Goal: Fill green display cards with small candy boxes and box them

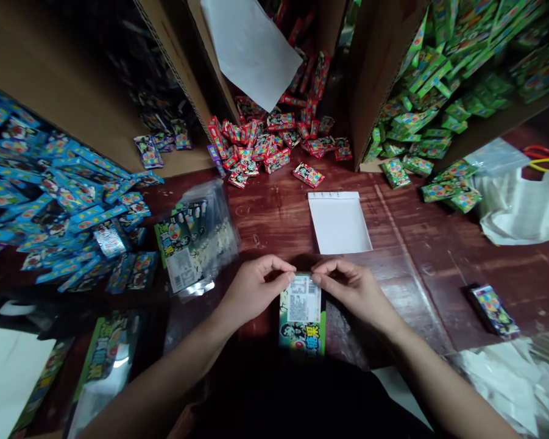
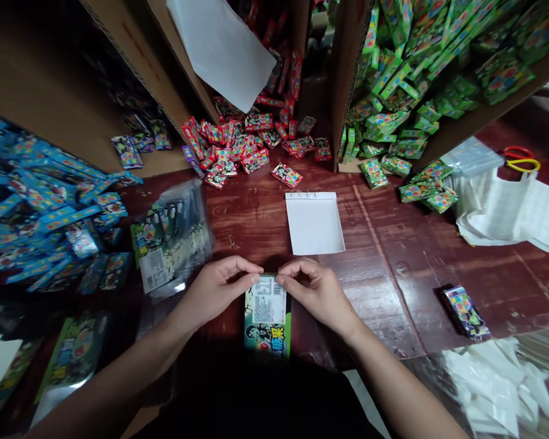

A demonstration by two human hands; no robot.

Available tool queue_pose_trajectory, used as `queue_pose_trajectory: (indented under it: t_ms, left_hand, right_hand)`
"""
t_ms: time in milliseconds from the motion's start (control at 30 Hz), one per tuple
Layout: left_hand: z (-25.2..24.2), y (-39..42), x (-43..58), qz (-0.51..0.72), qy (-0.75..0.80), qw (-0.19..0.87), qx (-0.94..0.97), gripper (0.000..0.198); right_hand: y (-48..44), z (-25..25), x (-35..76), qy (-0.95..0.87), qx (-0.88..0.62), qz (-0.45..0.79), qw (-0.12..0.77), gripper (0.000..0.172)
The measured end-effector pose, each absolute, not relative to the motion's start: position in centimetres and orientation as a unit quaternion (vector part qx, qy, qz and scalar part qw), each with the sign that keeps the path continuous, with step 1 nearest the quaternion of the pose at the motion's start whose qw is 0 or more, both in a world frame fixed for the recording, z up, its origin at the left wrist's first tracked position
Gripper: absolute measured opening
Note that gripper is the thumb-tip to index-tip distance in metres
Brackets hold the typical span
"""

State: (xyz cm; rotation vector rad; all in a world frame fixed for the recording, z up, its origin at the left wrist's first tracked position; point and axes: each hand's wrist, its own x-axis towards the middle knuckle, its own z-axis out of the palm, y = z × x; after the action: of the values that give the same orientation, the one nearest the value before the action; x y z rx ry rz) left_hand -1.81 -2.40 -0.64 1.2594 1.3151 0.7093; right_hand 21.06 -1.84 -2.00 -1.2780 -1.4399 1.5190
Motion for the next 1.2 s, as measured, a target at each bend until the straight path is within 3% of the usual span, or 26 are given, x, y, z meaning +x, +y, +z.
queue_pose_trajectory:
  t_ms: [333, 567, 767, 867, 1000, 1067, 1200]
  left_hand:
    - [-1.1, -1.1, -2.4, 0.255, 0.511, 0.632, 0.523, 0.022]
    - [-2.6, -1.0, -2.4, 0.273, 0.497, 0.634, 0.526, 0.016]
    - [-2.8, 0.0, -2.4, 0.264, 0.492, 0.633, 0.537, 0.013]
    - [-3.2, 0.7, -2.1, 0.244, 0.485, 0.626, 0.56, 0.012]
    - [-3.4, 2.1, -1.4, 0.206, 0.462, 0.61, 0.61, 0.008]
    - [-3.2, 3.0, -0.8, 0.183, 0.45, 0.576, 0.657, 0.006]
    - [-2.3, 4.4, 0.5, 0.108, 0.446, 0.417, 0.784, 0.007]
  right_hand:
    - [-0.9, -1.3, 22.5, -0.506, -0.488, 0.65, 0.288, 0.024]
    - [-0.4, -2.0, 22.7, -0.429, -0.474, 0.716, 0.283, 0.023]
    - [0.6, -1.3, 23.7, -0.557, -0.401, 0.682, 0.253, 0.024]
    - [2.9, -0.8, 25.0, -0.692, -0.346, 0.6, 0.202, 0.023]
    - [10.6, -1.3, 26.9, -0.841, -0.409, 0.287, 0.209, 0.028]
    - [15.3, -1.9, 27.5, -0.866, -0.434, 0.177, 0.173, 0.035]
    - [22.2, -3.0, 27.3, -0.9, -0.393, 0.181, 0.058, 0.039]
